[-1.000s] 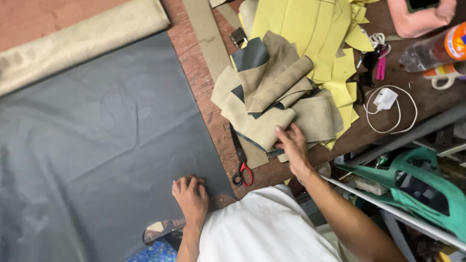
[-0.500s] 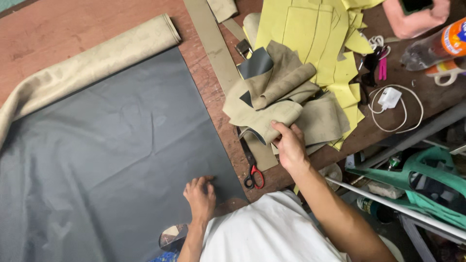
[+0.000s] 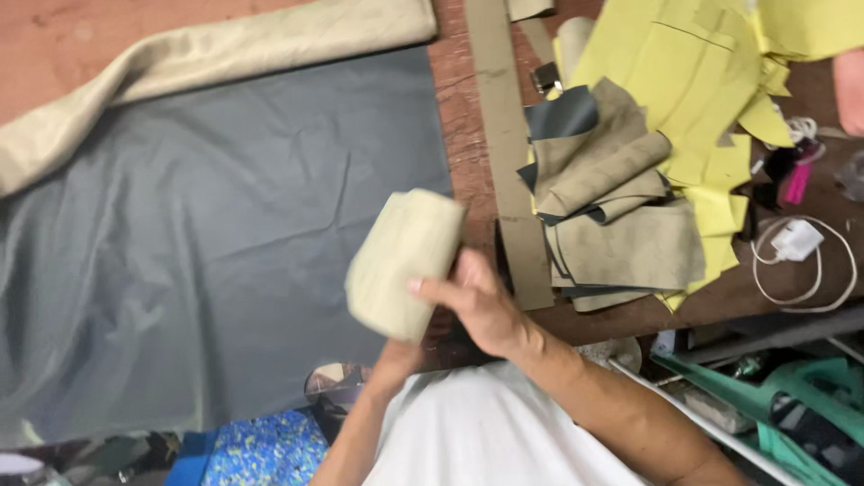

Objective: The person unrolls a large sheet of dark gray fabric on a wooden table, places pattern pieces on top, and uses scissors to cut the fabric along the pattern outlines. The person then folds the cut pieces and stacks them on the table.

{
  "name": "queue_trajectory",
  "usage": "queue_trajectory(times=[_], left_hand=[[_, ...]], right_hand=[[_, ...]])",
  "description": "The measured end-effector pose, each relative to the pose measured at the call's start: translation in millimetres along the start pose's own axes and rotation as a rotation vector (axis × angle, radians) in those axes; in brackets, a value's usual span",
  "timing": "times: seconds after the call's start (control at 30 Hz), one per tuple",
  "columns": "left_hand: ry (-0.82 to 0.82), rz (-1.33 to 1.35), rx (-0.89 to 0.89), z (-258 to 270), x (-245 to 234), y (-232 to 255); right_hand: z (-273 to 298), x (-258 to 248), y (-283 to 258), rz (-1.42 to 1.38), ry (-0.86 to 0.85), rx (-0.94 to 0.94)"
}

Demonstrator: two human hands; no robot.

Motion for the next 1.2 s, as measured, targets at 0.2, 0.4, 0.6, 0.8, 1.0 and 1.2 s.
queue_trajectory(times=[0.2,0.4,0.6,0.8,1.0,1.2], left_hand=[[0.399,0.956,0.183,30,-94,-12],[0.61,0.981,0.148,48,-138,-48],[0.581,0.774,0.17,42,-133,-58],[0.584,0.662,0.036,43,-117,-29],[0.664,0.536,0.013,39,-116,-17],[0.773,0.195,0.138,28,-92,-5]], right_hand=[[-1,-27,84,-0.002,-0.037,0.161],[22,-140,160,0.973,0.487,0.257],[39,-171,147,1.516,0.641,0.187],[35,-174,149,1.368,0.624,0.283],[50,-180,127,1.337,0.748,0.33],[48,-142,120,1.495,0.563,0.107]])
Point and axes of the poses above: each hand's wrist, its own z-axis away from the middle knuckle, its own x-axis out of the palm, y = z × x, the point moved 3 cm from there along -z, towards the middle knuckle, and after that the axes turned 8 degrees about -y, right-handed, at the moved point
